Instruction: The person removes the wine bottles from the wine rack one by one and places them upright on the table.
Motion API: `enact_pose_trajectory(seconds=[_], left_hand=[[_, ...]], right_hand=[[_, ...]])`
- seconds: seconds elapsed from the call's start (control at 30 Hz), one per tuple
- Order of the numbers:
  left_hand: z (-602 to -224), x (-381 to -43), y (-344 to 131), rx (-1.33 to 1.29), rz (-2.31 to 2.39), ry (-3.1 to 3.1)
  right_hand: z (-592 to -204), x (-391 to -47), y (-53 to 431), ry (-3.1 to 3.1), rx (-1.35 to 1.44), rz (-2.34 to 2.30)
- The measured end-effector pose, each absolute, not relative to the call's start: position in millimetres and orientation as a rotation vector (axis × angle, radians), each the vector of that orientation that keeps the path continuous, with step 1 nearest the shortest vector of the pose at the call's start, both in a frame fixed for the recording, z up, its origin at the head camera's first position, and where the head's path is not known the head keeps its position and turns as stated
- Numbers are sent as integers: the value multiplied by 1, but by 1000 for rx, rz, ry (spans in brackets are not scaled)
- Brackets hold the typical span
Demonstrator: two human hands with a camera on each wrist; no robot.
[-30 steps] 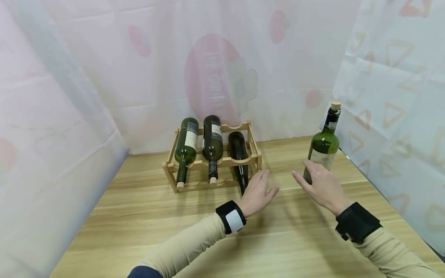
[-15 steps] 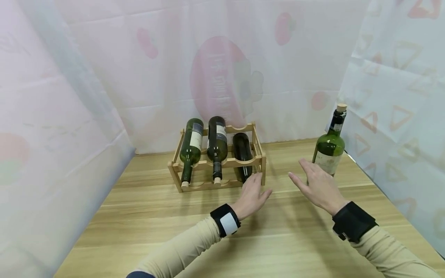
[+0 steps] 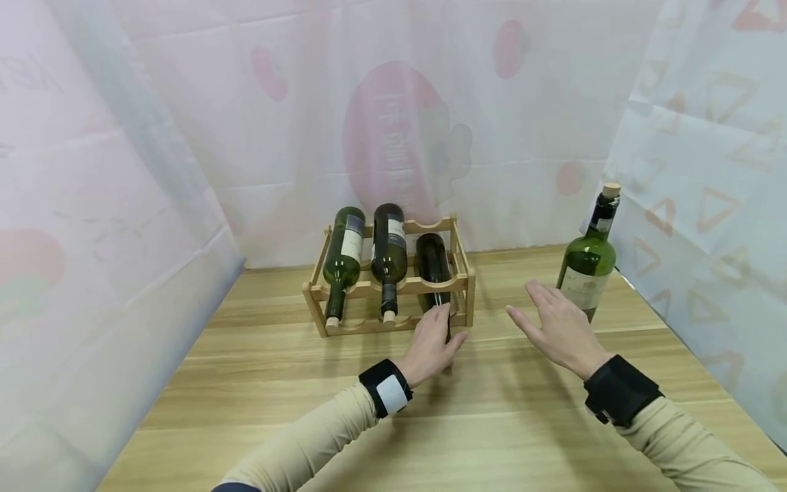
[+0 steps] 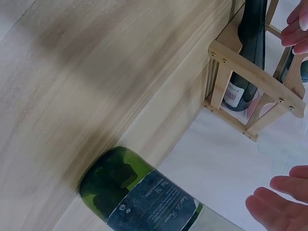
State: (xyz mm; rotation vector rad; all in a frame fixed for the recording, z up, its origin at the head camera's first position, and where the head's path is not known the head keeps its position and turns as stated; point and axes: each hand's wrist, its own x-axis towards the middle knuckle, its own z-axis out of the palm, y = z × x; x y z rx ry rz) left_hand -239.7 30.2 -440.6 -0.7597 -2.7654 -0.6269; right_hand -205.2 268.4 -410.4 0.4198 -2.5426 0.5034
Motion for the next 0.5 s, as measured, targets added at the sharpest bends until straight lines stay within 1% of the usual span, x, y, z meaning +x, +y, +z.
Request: enact_pose_trajectory(seconds=[0.5], left_hand=[[-444, -241, 8, -743, -649, -2733]], right_hand=[[-412, -213, 251, -2514, 478, 480]])
